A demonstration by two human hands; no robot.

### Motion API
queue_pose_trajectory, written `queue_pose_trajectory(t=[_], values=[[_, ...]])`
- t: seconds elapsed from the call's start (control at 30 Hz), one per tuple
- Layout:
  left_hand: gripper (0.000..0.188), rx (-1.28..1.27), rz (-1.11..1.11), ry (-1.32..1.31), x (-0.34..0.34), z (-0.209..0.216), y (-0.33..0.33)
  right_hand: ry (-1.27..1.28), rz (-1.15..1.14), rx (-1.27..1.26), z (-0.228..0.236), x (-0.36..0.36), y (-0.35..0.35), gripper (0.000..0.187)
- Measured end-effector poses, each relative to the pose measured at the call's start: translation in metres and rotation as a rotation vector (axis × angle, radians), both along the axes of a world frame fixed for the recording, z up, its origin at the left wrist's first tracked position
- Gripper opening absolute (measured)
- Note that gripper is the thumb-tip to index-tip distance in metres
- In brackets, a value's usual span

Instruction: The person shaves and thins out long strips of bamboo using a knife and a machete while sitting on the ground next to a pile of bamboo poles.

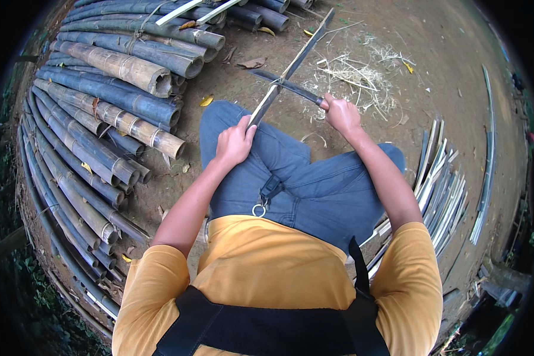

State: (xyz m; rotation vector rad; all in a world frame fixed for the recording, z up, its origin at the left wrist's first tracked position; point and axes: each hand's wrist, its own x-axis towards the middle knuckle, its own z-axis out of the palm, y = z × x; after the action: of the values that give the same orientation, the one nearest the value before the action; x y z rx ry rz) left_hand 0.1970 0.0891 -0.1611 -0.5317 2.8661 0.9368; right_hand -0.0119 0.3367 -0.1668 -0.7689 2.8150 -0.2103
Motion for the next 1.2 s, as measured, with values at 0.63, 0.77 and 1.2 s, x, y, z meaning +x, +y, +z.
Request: queue_pose_trajectory(t=[0.63,0.77,1.2], values=[[0.033,0.125,-0.021,-0.032,0.003,0.018,-0.002,-0.207,-0.282,-0.097,0.014,-0.005,0.008,0.016],[0.031,0.181,0.025,0.172,-0.004,0.034,-0.007,-0.153,-0.26,-0.139,0.019,-0.004,0.013,0.018],[0.025,0.05,0.14,1.103,-0.072,0.201,-0.013,-0.037,-0.36,-0.546,0.089,0.019,-0.009,0.017]])
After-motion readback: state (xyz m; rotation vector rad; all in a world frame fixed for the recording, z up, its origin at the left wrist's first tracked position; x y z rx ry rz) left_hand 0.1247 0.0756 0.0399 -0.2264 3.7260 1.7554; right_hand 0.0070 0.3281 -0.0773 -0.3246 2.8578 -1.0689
